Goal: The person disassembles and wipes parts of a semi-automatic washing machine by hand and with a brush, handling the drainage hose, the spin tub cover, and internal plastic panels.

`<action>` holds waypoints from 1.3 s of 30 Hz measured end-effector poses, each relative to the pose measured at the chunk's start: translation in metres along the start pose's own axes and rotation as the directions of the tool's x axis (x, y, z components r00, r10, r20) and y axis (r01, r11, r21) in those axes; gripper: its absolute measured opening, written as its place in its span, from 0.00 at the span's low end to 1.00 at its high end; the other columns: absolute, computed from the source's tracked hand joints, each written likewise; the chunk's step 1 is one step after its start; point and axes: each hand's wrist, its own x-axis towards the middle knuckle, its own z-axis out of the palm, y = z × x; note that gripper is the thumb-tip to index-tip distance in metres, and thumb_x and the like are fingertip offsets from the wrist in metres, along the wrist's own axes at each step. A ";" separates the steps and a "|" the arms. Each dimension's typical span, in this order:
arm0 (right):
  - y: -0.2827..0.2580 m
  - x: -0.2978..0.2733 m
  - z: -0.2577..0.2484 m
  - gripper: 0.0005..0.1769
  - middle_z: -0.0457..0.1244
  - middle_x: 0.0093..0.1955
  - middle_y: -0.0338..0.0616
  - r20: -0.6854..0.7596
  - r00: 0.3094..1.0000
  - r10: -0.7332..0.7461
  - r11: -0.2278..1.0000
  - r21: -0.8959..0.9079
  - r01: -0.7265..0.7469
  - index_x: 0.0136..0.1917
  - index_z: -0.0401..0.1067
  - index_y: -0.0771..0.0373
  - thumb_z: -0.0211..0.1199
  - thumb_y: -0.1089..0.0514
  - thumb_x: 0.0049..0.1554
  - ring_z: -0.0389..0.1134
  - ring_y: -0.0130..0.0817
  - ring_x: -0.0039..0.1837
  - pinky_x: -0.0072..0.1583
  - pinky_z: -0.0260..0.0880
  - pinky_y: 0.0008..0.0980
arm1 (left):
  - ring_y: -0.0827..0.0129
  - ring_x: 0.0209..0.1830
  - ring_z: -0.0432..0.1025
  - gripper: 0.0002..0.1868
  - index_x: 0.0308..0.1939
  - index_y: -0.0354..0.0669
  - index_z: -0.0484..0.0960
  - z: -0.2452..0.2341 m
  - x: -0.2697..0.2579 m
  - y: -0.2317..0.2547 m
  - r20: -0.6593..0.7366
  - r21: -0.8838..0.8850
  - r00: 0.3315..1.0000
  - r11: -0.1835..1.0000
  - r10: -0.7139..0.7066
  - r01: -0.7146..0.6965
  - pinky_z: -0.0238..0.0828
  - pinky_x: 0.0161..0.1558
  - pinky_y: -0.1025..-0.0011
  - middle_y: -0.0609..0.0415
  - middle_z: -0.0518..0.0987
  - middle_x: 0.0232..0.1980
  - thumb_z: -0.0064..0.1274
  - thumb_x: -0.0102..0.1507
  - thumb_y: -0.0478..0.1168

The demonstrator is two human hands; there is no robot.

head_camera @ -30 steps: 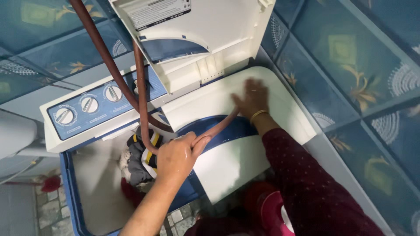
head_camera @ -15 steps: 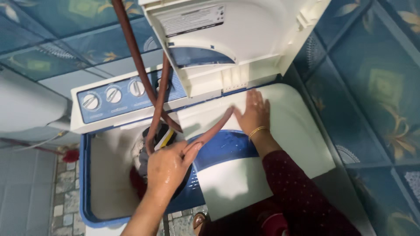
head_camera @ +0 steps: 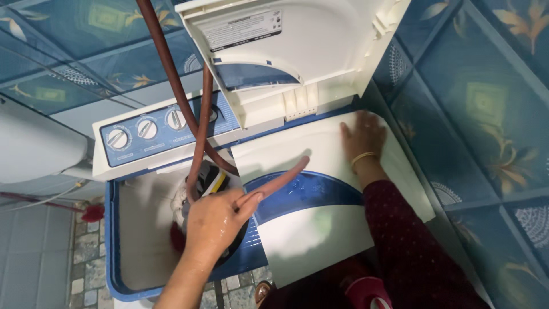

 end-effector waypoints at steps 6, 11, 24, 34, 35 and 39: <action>-0.050 -0.027 0.032 0.45 0.51 0.81 0.52 -0.013 0.956 -0.293 0.936 0.200 0.289 0.81 0.55 0.60 0.55 0.32 0.61 0.46 0.49 0.82 0.77 0.35 0.67 | 0.47 0.24 0.75 0.25 0.23 0.43 0.81 0.017 0.007 0.010 -0.042 0.032 0.999 0.999 0.016 -0.015 0.68 0.28 0.52 0.44 0.77 0.20 0.57 0.60 0.61; -0.059 -0.041 0.014 0.42 0.52 0.81 0.47 0.053 0.940 -0.337 0.921 0.226 0.317 0.79 0.58 0.57 0.56 0.36 0.58 0.48 0.45 0.83 0.80 0.38 0.60 | 0.45 0.27 0.76 0.24 0.27 0.45 0.83 0.013 0.010 0.008 -0.056 0.084 0.996 0.994 -0.070 0.075 0.71 0.31 0.52 0.43 0.79 0.23 0.55 0.62 0.61; -0.051 -0.055 0.023 0.38 0.55 0.78 0.48 -0.021 0.974 -0.228 0.971 0.064 0.229 0.77 0.60 0.62 0.56 0.39 0.62 0.49 0.46 0.81 0.76 0.43 0.62 | 0.43 0.38 0.77 0.25 0.42 0.42 0.80 0.064 -0.025 -0.044 0.321 0.100 0.947 0.993 0.031 -0.066 0.71 0.46 0.48 0.42 0.83 0.33 0.50 0.66 0.62; -0.027 -0.095 -0.009 0.27 0.55 0.75 0.60 -0.036 0.989 -0.142 0.928 0.343 0.146 0.68 0.67 0.64 0.60 0.48 0.61 0.52 0.58 0.74 0.72 0.51 0.54 | 0.45 0.35 0.79 0.32 0.61 0.38 0.69 0.088 -0.030 -0.041 0.230 0.125 0.973 0.990 0.034 -0.064 0.72 0.45 0.49 0.40 0.83 0.33 0.54 0.64 0.58; -0.024 -0.120 -0.015 0.29 0.54 0.76 0.57 -0.042 0.988 -0.147 0.955 0.253 0.152 0.69 0.66 0.63 0.61 0.48 0.59 0.52 0.55 0.76 0.73 0.49 0.55 | 0.45 0.35 0.79 0.31 0.63 0.39 0.68 0.087 -0.029 -0.042 0.238 0.122 0.970 0.989 0.052 -0.083 0.74 0.43 0.50 0.41 0.84 0.33 0.53 0.66 0.57; -0.033 -0.198 -0.027 0.42 0.44 0.83 0.55 0.118 0.977 -0.176 0.981 0.098 0.165 0.77 0.54 0.63 0.59 0.39 0.58 0.41 0.52 0.84 0.78 0.38 0.55 | 0.43 0.29 0.78 0.36 0.78 0.56 0.60 0.084 -0.033 -0.045 0.230 0.133 0.944 0.953 0.236 -0.271 0.74 0.33 0.49 0.40 0.82 0.37 0.50 0.66 0.48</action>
